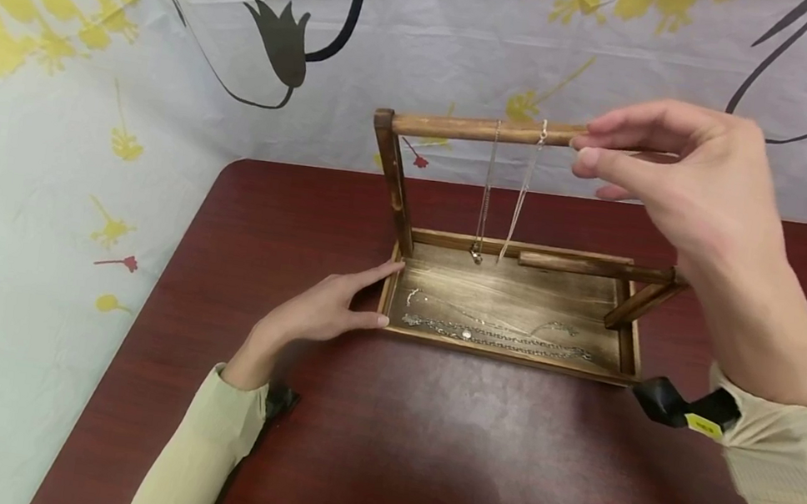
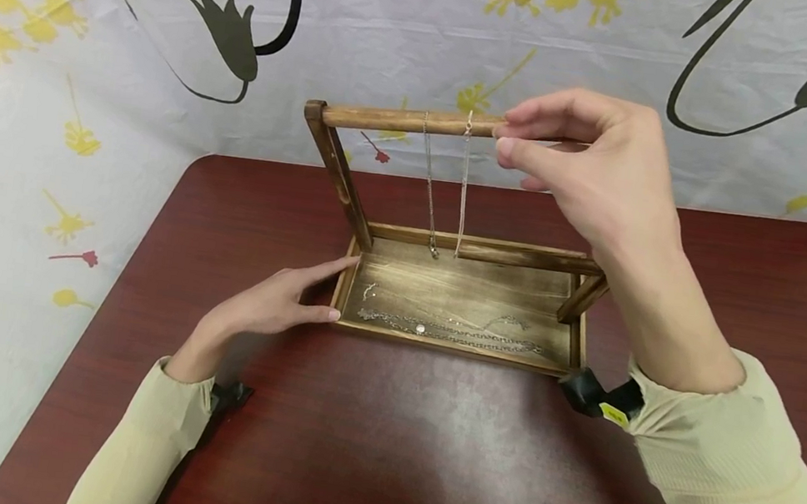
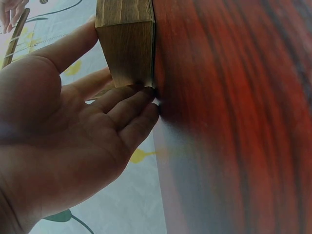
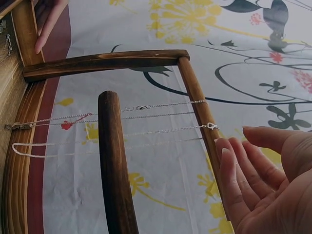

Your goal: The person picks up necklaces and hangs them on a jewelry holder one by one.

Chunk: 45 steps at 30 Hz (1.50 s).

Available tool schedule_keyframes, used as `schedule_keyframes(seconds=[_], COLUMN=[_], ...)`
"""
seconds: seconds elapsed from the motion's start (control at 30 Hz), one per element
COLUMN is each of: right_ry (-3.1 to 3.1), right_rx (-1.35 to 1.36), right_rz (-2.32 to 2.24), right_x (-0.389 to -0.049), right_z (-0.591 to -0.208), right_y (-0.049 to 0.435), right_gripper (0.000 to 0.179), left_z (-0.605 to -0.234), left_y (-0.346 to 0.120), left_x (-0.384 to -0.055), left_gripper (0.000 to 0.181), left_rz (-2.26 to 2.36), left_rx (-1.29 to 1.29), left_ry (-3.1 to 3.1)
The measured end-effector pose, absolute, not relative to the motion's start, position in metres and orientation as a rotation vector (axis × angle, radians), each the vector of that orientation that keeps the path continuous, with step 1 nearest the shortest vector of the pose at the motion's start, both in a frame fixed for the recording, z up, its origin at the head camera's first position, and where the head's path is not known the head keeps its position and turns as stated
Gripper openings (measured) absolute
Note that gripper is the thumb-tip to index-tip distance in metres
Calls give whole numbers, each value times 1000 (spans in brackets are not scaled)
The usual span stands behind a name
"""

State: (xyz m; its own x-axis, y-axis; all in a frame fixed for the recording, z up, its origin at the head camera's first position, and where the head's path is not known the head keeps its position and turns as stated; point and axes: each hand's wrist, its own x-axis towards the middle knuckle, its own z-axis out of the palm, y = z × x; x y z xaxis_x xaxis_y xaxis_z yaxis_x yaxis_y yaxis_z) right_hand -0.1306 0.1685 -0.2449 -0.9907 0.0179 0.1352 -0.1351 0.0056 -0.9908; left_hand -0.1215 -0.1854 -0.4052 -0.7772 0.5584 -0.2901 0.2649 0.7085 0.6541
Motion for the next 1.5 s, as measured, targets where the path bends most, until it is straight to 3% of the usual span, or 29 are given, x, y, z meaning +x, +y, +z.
schedule_keyframes(seconds=[1.5], right_ry=[-2137], right_rx=[79], right_rz=[2028], right_x=[-100], right_z=[-270], right_y=[214], right_gripper=[31], left_z=[-405], left_y=[-187], left_x=[-119], left_gripper=[79], left_rz=[854], left_rx=[628], left_ry=[2431])
